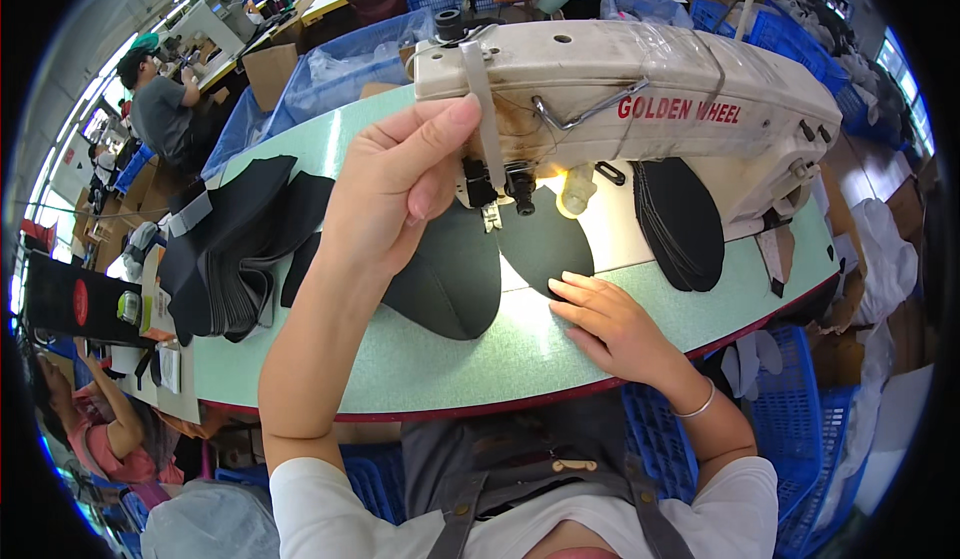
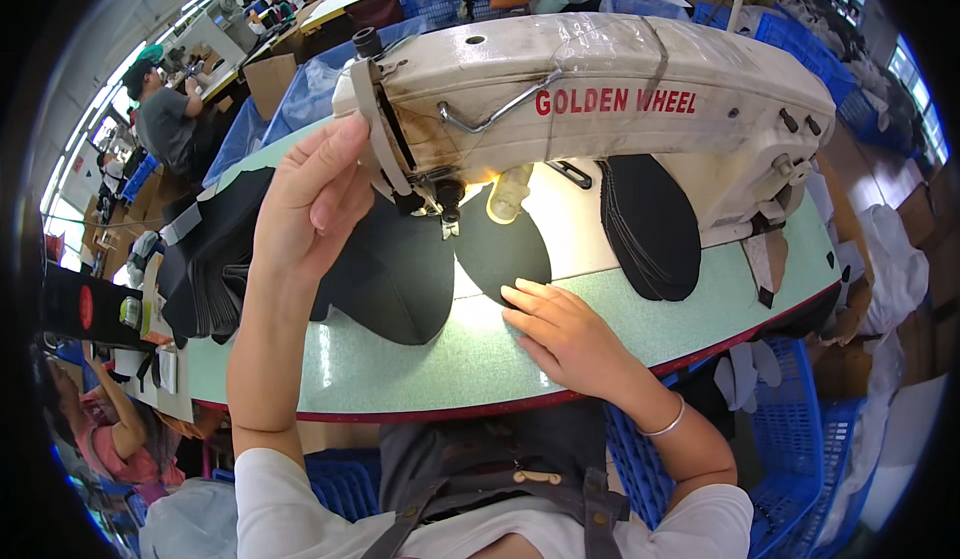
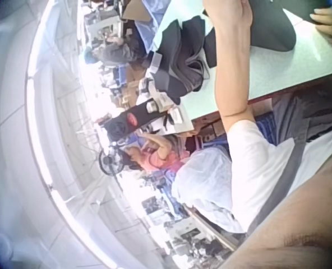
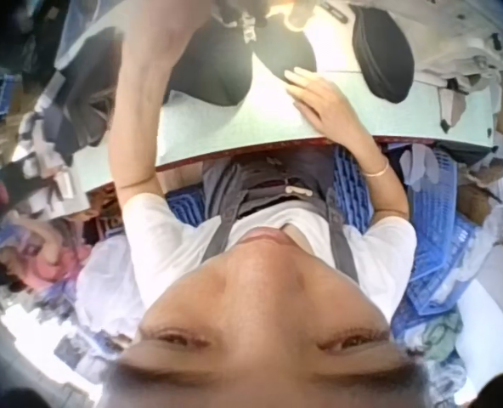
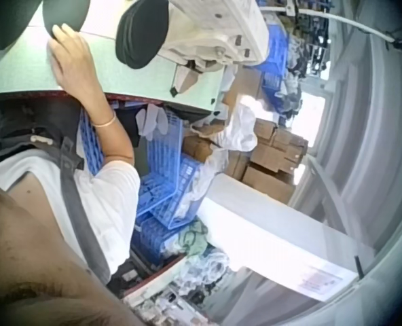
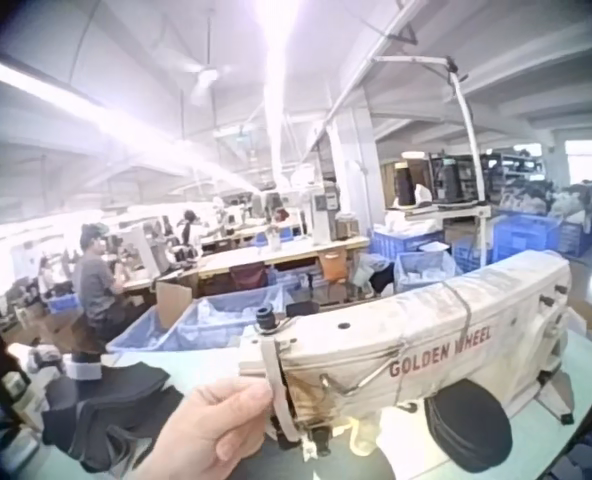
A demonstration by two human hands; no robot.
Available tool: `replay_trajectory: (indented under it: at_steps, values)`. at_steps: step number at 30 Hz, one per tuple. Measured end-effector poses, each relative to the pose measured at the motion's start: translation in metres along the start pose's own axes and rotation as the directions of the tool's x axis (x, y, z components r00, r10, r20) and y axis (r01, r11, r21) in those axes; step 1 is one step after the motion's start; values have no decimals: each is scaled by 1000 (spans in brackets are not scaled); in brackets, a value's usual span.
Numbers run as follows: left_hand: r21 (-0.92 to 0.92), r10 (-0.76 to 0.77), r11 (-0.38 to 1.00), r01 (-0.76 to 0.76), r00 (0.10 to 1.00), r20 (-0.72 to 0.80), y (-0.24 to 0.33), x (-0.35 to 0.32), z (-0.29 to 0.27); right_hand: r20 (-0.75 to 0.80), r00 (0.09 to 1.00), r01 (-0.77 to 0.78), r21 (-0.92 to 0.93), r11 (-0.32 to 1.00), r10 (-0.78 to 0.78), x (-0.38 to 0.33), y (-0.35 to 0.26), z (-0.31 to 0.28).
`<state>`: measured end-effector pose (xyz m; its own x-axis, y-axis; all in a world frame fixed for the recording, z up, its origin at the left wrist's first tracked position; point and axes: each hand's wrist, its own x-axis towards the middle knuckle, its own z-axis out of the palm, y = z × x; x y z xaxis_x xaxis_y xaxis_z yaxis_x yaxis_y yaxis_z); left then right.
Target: The person aligns and stitches shoe fabric pieces together using a sewing machine, repeating the process with multiple pieces.
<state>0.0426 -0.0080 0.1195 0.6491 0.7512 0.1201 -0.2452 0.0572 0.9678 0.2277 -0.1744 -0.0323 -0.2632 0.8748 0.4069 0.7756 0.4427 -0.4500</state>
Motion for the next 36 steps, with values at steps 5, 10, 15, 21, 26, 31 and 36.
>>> replay_trajectory:
  at_steps: [5, 10, 15, 21, 26, 31, 36]
  values:
    - [98, 82, 993, -64, 979, -186, 0, -17, -8, 2, 1000, 0, -5, 1000, 0, 2, -1, 1]
    - [135, 173, 973, -186, 980, 102, -12, -69, -34, -11, 1000, -11, 11, 1000, 11, 1, 2, 0]
    - [527, 82, 794, -303, 912, 402, -31, -108, -28, -90, 996, 27, 294, 955, -1, 20, -13, -15]
    - [745, 147, 536, -396, 913, 380, -79, -112, -27, 190, 934, -252, 951, 181, 303, 88, -62, -22]
    - [804, 388, 456, -381, 898, 205, -39, -85, -33, 139, 928, -189, 975, 117, 345, 86, -41, 4]
    - [828, 570, 404, -389, 815, 105, -3, -41, -20, 119, 913, -288, 865, 411, 389, 80, -47, 13]
    - [860, 648, 307, -408, 751, 125, -9, -7, -11, -286, 946, 150, -29, 988, -152, 69, -25, 30]
